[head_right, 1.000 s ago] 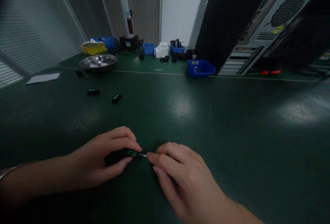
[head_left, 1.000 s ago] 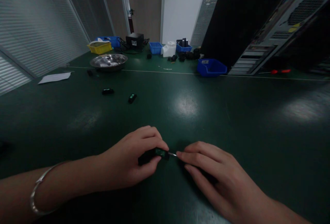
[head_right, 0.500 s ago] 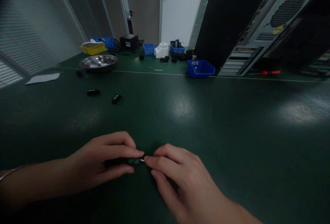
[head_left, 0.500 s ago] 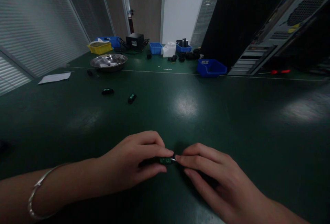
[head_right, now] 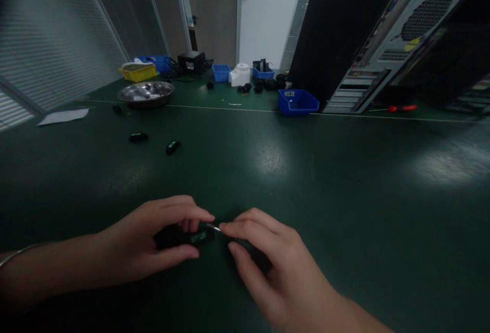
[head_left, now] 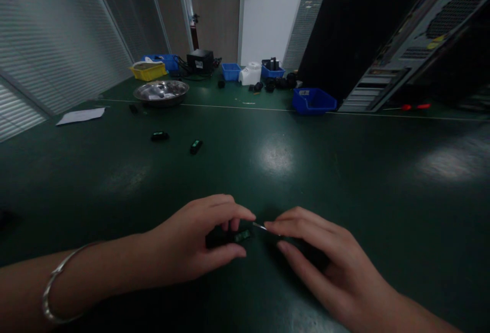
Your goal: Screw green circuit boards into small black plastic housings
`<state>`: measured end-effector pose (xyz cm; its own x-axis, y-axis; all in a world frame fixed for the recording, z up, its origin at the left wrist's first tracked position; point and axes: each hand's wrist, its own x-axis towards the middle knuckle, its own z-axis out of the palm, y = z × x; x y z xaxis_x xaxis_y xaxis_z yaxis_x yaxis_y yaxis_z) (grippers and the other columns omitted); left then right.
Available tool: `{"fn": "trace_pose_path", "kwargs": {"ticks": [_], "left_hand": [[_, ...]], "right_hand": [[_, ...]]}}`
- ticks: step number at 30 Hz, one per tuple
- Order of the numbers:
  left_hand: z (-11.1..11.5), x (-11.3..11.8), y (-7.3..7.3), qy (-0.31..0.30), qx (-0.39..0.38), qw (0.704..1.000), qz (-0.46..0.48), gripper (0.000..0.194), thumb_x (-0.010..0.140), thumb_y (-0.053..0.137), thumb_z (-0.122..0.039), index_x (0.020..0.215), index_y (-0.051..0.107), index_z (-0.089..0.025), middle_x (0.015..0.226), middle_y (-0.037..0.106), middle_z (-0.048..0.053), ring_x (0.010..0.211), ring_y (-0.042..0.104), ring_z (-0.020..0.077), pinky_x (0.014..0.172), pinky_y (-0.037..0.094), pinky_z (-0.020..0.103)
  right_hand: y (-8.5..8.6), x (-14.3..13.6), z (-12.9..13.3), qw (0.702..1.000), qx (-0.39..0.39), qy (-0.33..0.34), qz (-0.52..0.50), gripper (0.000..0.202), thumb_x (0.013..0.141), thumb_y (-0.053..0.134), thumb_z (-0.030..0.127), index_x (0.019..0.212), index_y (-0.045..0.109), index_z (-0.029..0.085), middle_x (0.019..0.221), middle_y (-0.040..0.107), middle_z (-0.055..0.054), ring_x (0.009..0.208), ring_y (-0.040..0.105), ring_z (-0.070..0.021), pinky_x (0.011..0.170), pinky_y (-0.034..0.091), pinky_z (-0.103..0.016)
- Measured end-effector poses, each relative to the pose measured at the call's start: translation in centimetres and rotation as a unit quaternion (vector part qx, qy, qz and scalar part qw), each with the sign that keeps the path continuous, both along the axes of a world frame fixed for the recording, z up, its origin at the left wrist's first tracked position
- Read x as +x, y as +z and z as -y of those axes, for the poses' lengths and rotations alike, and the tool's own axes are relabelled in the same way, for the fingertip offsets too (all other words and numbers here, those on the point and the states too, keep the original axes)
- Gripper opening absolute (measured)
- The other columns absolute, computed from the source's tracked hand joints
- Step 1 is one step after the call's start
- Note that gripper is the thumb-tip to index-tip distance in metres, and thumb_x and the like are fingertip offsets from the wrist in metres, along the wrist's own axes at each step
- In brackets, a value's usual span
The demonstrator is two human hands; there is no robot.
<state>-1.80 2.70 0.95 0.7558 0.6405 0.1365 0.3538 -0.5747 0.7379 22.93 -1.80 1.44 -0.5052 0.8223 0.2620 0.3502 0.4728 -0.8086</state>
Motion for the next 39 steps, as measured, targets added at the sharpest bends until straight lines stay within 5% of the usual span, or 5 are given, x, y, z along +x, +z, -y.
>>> {"fn": "trace_pose_path", "kwargs": {"ticks": [5, 9, 14, 25, 39], "left_hand": [[-0.1, -0.2, 0.4, -0.018, 0.026, 0.999, -0.007, 0.020, 0.095, 0.058, -0.020, 0.115, 0.061, -0.020, 0.086, 0.060, 0.002, 0.077, 0.057, 0.0158, 0.068, 0.047, 0.026], [-0.5, -0.3, 0.1, -0.042, 0.083, 0.996, 0.001, 0.042, 0.092, 0.039, 0.000, 0.121, 0.060, -0.021, 0.111, 0.063, 0.008, 0.099, 0.060, 0.0188, 0.084, 0.050, 0.030], [-0.7, -0.6, -0.4, -0.125, 0.113, 0.985, -0.030, 0.046, 0.090, 0.045, 0.003, 0.125, 0.059, -0.024, 0.133, 0.057, 0.007, 0.122, 0.051, 0.0218, 0.104, 0.042, 0.037], [-0.9, -0.3, -0.1, -0.022, 0.060, 0.998, -0.004, 0.027, 0.091, 0.056, -0.008, 0.115, 0.062, -0.018, 0.102, 0.063, 0.006, 0.093, 0.058, 0.0189, 0.081, 0.049, 0.031], [-0.7, -0.3, -0.1, -0.021, 0.078, 0.996, 0.029, 0.028, 0.090, 0.057, -0.006, 0.114, 0.065, -0.016, 0.101, 0.062, 0.007, 0.091, 0.059, 0.0169, 0.079, 0.049, 0.028]], "right_hand": [[-0.1, 0.1, 0.0, 1.000, -0.017, -0.022, -0.003, 0.030, 0.094, 0.052, 0.009, 0.116, 0.064, 0.026, 0.099, 0.066, -0.004, 0.091, 0.066, -0.0180, 0.078, 0.056, -0.030], [-0.2, 0.2, 0.0, 0.999, -0.017, -0.033, -0.004, 0.029, 0.096, 0.052, 0.010, 0.116, 0.064, 0.026, 0.102, 0.067, -0.004, 0.093, 0.066, -0.0170, 0.078, 0.055, -0.028], [-0.3, 0.1, -0.2, 0.999, -0.005, -0.042, -0.010, 0.028, 0.095, 0.053, 0.010, 0.115, 0.065, 0.026, 0.103, 0.068, -0.004, 0.093, 0.067, -0.0167, 0.079, 0.055, -0.028], [0.2, 0.0, 0.2, 0.997, 0.020, -0.007, 0.076, 0.029, 0.093, 0.049, 0.008, 0.112, 0.067, 0.021, 0.095, 0.063, -0.006, 0.078, 0.064, -0.0161, 0.065, 0.054, -0.029], [0.0, 0.1, 0.0, 0.997, 0.001, -0.005, 0.074, 0.028, 0.094, 0.048, 0.009, 0.108, 0.068, 0.021, 0.094, 0.062, -0.004, 0.077, 0.063, -0.0155, 0.065, 0.052, -0.029]]}}
